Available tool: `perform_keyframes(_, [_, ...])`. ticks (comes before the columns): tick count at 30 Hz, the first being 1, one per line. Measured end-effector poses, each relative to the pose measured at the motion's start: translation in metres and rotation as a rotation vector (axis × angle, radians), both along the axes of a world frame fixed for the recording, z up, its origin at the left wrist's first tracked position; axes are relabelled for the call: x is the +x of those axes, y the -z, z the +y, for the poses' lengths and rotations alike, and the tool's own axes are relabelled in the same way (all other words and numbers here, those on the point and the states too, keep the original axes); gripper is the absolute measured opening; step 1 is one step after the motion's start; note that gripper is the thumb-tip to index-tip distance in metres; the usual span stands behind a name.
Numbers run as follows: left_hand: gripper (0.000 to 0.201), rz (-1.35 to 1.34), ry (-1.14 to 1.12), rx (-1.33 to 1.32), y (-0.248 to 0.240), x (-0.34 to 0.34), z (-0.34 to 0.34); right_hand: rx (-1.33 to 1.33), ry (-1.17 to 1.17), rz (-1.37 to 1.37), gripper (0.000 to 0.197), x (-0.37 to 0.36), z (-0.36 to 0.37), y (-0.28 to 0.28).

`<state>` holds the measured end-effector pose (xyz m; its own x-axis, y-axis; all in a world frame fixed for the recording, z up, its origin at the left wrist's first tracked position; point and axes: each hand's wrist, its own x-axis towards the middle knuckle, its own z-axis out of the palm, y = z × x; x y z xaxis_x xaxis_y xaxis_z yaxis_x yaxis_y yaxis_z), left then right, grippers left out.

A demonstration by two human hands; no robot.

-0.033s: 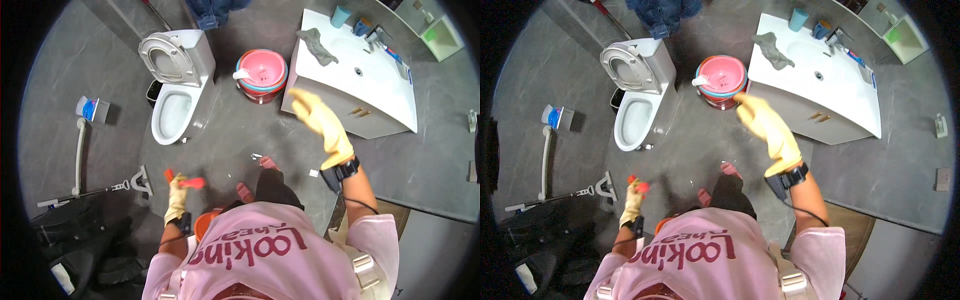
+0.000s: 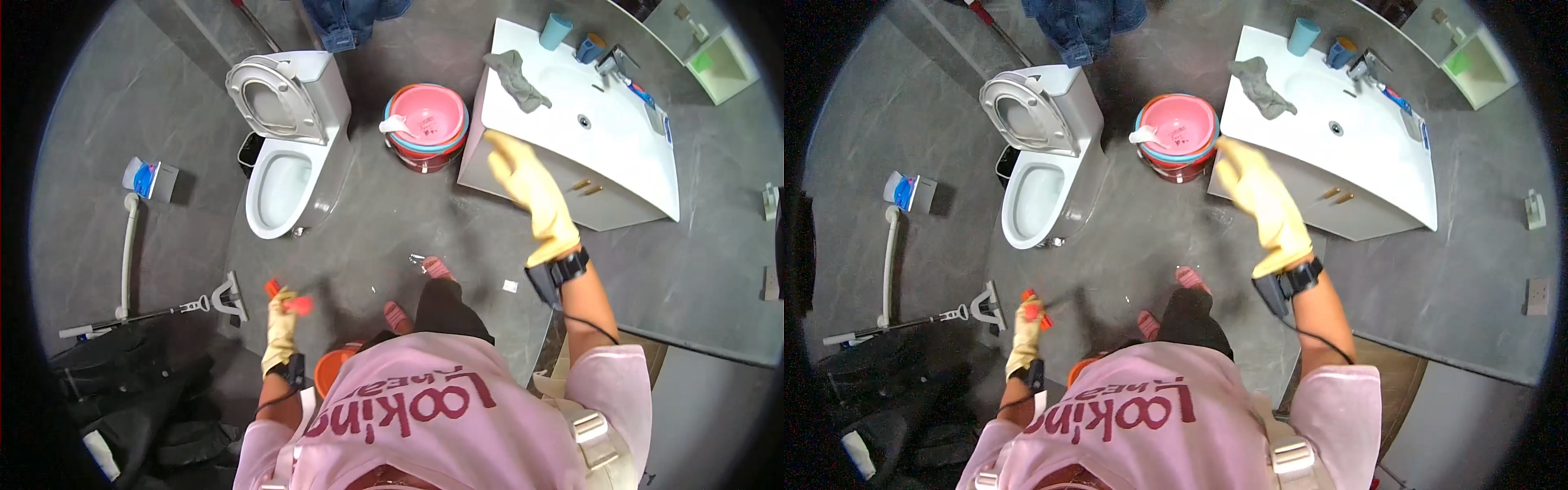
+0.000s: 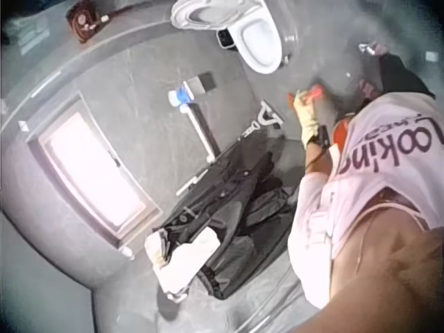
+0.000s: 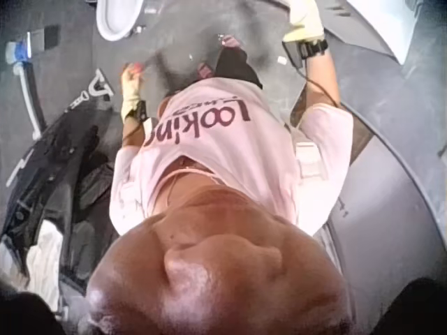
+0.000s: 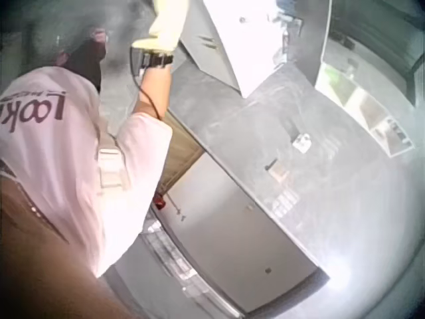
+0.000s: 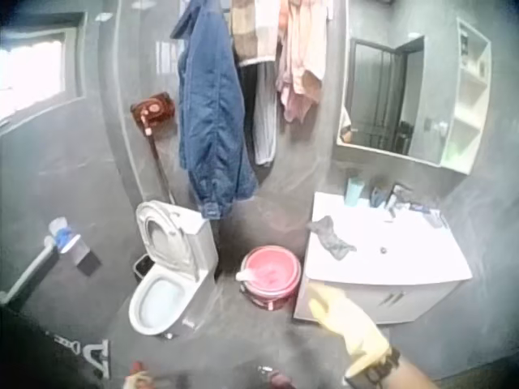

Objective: Clean the toilet and floor in a bathroom.

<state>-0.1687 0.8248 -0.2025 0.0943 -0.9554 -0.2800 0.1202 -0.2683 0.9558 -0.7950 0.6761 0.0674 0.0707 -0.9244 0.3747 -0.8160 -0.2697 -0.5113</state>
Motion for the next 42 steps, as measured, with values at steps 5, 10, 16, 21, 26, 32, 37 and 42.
perform_keyframes(5, [0.015, -0.554, -0.089, -0.105, -0.072, -0.004, 0.022, 0.008, 0.198, 0.074, 0.055, -0.117, -0.138, 0.045])
perform_keyframes(10, [0.009, -0.595, -0.326, 0.052, -0.169, -0.074, 0.031, 0.131, 0.250, 0.080, 0.063, -0.156, -0.226, 0.060])
perform_keyframes(16, [0.014, -0.497, -0.613, -0.046, -0.156, -0.062, 0.074, -0.007, 0.381, 0.410, 0.056, -0.053, -0.233, 0.102])
perform_keyframes(21, [0.024, -0.488, -0.866, -0.042, -0.149, -0.018, 0.069, 0.395, 0.224, 0.119, 0.041, 0.050, -0.188, 0.116])
perform_keyframes(26, [0.027, -0.490, -0.944, 0.001, -0.098, 0.053, 0.057, 0.772, -0.075, -0.648, 0.028, 0.156, -0.178, 0.204])
perform_keyframes(32, [0.018, -0.372, -1.174, 0.110, 0.016, 0.090, 0.102, 0.679, -0.279, -0.614, 0.027, 0.286, -0.224, 0.298])
perform_keyframes(37, [0.018, -0.390, -1.219, 0.144, 0.077, 0.074, 0.125, 0.458, -0.578, -0.624, 0.032, 0.378, -0.298, 0.391])
perform_keyframes(42, [0.017, -0.420, -1.331, 0.125, 0.140, 0.038, 0.093, 0.611, -0.571, -0.433, 0.042, 0.418, -0.329, 0.532])
